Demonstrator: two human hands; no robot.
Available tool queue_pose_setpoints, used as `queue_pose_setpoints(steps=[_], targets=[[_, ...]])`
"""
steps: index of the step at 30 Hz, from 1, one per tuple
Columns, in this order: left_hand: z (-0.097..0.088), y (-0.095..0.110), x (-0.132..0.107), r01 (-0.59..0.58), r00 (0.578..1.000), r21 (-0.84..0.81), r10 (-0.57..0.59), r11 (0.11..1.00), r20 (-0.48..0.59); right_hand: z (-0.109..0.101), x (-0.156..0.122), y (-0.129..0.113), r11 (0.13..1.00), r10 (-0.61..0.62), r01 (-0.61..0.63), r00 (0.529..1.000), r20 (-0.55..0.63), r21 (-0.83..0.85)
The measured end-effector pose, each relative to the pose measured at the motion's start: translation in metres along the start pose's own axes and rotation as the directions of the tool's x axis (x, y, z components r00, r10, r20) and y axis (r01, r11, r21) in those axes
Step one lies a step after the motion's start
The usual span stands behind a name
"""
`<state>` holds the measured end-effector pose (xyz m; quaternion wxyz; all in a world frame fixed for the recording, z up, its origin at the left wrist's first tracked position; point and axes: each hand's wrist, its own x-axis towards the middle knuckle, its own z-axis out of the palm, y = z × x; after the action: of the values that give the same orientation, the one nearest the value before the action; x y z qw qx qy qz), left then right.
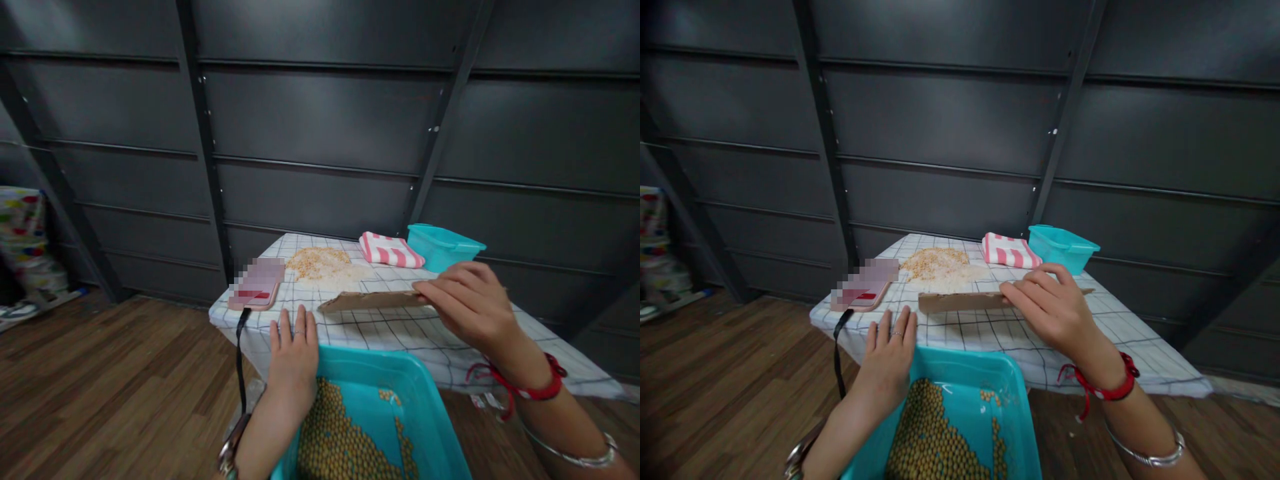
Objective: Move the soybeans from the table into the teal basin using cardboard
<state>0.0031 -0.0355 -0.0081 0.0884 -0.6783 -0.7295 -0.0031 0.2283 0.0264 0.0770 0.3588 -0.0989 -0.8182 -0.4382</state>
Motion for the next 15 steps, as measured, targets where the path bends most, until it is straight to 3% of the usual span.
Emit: queue_pose_setpoints(steps=[3,7,15], targets=[[0.001,-0.003,0.000,-0.001,1.000,0.004,0.001,1.000,0.005,-0.010,0.003,-0.002,1.000,0.019,-0.018,0.999,-0.035,0.020],[0.003,-0.005,-0.001,0.003,0.999,0.010,-0.003,1.000,-0.034,-0.009,0.009,-0.010,0.999,-0.023,0.022,0.999,0.026,0.028],[0.014,-0.005,0.000,-0.005,0.993,0.018,0.007,1.000,-0.116,0.038,0.015,-0.010,0.988,-0.076,0.091,0.989,0.125,-0.123]])
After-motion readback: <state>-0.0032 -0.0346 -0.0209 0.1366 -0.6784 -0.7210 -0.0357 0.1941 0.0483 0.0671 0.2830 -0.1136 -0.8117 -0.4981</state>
